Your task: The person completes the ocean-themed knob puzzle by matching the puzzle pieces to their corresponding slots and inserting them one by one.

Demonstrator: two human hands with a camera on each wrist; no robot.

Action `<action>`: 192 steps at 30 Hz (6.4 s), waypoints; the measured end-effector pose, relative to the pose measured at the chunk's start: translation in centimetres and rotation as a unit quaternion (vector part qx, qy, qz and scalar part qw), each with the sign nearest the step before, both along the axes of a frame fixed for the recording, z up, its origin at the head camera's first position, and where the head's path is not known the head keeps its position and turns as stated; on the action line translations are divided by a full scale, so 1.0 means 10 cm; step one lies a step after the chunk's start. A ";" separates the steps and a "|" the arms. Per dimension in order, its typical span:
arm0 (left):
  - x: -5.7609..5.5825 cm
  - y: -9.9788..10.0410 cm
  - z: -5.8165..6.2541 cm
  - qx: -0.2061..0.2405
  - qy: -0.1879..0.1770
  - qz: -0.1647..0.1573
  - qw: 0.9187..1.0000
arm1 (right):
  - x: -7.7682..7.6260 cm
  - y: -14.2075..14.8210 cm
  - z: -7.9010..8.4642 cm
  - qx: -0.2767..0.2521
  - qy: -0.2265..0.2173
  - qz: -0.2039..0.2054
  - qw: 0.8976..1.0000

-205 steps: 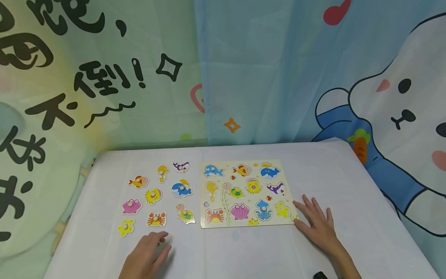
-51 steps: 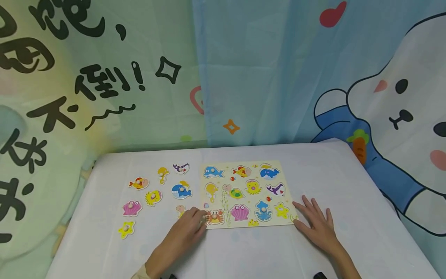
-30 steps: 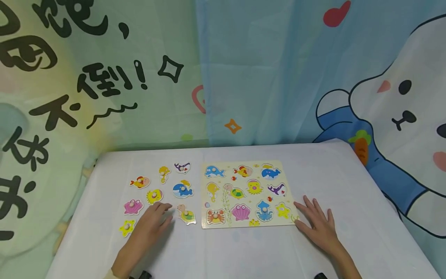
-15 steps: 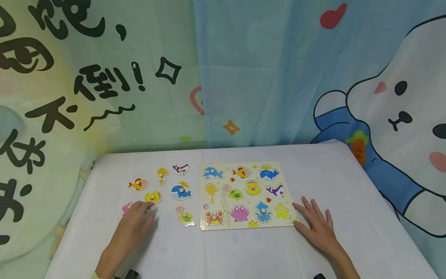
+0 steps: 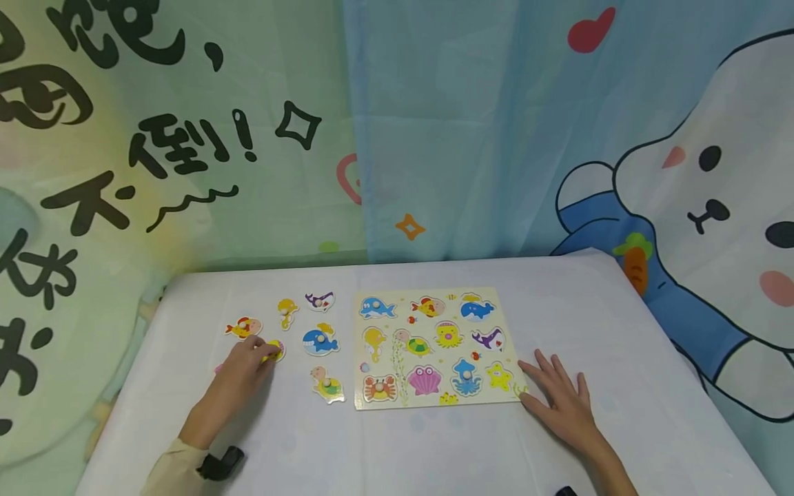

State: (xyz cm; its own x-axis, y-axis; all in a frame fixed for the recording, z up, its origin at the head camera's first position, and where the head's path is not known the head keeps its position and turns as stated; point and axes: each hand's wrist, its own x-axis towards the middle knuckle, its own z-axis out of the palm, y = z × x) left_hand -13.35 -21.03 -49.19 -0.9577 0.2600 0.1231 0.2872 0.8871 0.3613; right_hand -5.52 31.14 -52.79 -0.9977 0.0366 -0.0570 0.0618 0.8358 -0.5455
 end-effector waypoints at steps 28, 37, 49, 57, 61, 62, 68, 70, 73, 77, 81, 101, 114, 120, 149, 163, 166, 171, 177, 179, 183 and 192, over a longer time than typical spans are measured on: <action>-0.10 0.32 0.18 0.008 -0.008 -0.032 0.999 | 0.00 0.00 -0.03 0.008 -0.005 0.001 1.000; -0.12 0.88 0.22 0.009 0.016 -0.078 0.997 | -0.01 0.00 -0.03 0.007 0.009 0.002 1.000; -0.24 1.67 0.11 0.006 -0.021 -0.186 0.982 | 0.00 0.01 -0.03 0.008 0.002 0.000 1.000; -0.43 2.23 0.06 -0.037 -0.031 -0.209 0.977 | 0.01 0.02 -0.02 0.005 0.011 -0.002 1.000; -0.50 2.43 0.05 -0.048 -0.037 -0.215 0.975 | 0.01 0.02 -0.03 0.005 0.008 -0.003 1.000; -0.52 2.47 0.05 -0.050 -0.038 -0.215 0.975 | 0.01 0.02 -0.03 0.005 0.008 -0.003 1.000; -0.59 2.67 0.00 -0.073 -0.048 -0.213 0.973 | 0.01 0.00 -0.03 0.002 0.012 -0.003 1.000; -0.60 2.71 -0.01 -0.082 -0.052 -0.215 0.972 | 0.01 -0.01 -0.03 0.003 0.012 -0.004 1.000; -0.63 2.74 -0.03 -0.085 -0.066 -0.213 0.971 | 0.00 -0.01 -0.03 0.005 0.011 -0.003 1.000; -0.65 2.74 -0.03 -0.072 -0.080 -0.207 0.973 | -0.02 -0.02 -0.01 0.009 0.011 0.001 1.000; -0.66 2.77 -0.01 -0.062 -0.082 -0.215 0.971 | -0.01 -0.01 0.01 0.007 0.016 0.004 1.000; -0.56 2.92 0.03 -0.136 -0.081 -0.159 0.975 | 0.00 -0.01 -0.02 0.000 0.021 0.000 1.000; -0.52 2.71 0.07 -0.041 -0.064 -0.115 0.990 | 0.01 -0.01 -0.01 0.013 -0.001 -0.003 1.000; -0.53 2.63 0.12 -0.034 -0.073 -0.108 0.991 | 0.00 -0.02 -0.02 0.007 0.019 -0.001 1.000; -0.09 1.25 0.01 0.025 -0.085 0.001 0.996 | -0.01 -0.02 -0.09 0.013 0.012 0.012 1.000; 0.45 0.87 -0.03 0.012 -0.045 0.018 0.999 | -0.02 -0.01 -0.11 0.020 0.011 0.008 1.000; 0.47 0.86 0.00 0.007 -0.032 0.017 0.999 | -0.02 -0.02 -0.10 0.020 0.009 0.007 1.000; 0.43 0.82 0.03 -0.002 0.002 0.004 1.000 | -0.02 -0.02 -0.09 0.017 0.008 0.006 1.000; 0.37 0.83 -0.06 0.001 -0.010 -0.013 1.000 | -0.01 -0.02 -0.10 0.025 0.004 0.003 1.000; 0.37 0.84 -0.08 0.006 -0.018 -0.016 1.000 | -0.01 -0.02 -0.11 0.026 -0.001 0.003 1.000; 0.37 0.85 -0.10 0.008 -0.025 -0.017 1.000 | -0.02 -0.02 -0.11 0.031 -0.007 0.004 1.000; 0.33 0.86 -0.12 0.013 -0.020 -0.021 1.000 | -0.03 -0.01 -0.10 0.032 0.005 0.003 0.999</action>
State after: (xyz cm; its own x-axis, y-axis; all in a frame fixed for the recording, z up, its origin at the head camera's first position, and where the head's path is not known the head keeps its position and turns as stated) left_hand -10.01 -12.42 -50.39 -0.9504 0.2970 0.0920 0.3086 0.8652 0.3952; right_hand -5.85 31.06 -53.83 -0.9984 0.0342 -0.0455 0.0522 0.8694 -0.4913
